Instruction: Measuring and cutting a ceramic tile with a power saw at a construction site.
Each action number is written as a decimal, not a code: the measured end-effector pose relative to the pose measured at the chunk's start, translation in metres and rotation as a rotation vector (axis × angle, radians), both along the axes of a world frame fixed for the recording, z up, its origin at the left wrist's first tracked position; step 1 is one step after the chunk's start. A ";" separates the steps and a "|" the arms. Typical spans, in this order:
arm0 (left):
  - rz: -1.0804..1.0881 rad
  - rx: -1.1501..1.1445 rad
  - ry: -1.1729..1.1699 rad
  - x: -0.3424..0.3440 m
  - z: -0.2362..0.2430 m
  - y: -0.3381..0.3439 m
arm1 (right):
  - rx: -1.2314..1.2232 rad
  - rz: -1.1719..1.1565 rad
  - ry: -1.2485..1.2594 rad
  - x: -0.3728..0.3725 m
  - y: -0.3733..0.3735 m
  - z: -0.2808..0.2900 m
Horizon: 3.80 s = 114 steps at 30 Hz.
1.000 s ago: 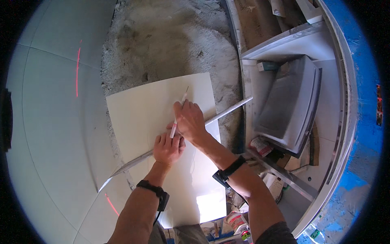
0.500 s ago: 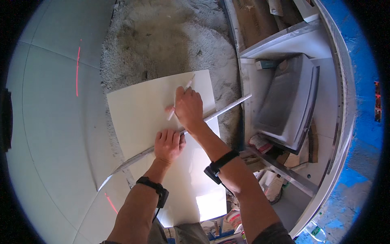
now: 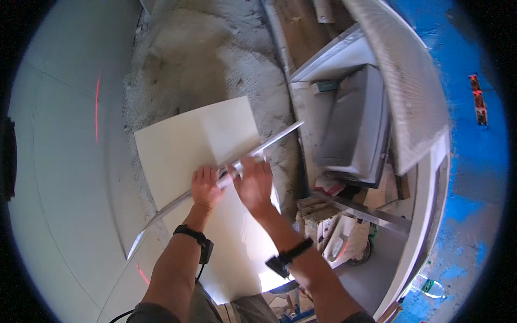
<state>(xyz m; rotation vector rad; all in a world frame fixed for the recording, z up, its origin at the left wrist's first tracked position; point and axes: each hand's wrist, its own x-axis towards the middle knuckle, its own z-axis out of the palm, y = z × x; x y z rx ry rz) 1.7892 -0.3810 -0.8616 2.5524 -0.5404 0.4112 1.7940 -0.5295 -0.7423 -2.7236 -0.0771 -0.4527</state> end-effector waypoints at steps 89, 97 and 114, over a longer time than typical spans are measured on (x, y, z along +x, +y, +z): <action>1.071 -0.405 -0.191 -0.900 0.558 0.193 | 1.310 0.824 1.523 -0.726 0.294 0.416; 0.955 -0.840 -0.258 -0.975 0.581 0.229 | 0.389 1.280 0.803 -0.757 0.254 0.371; 0.407 -1.310 -0.270 -0.935 0.599 0.162 | 0.400 0.737 0.426 -0.911 0.085 0.368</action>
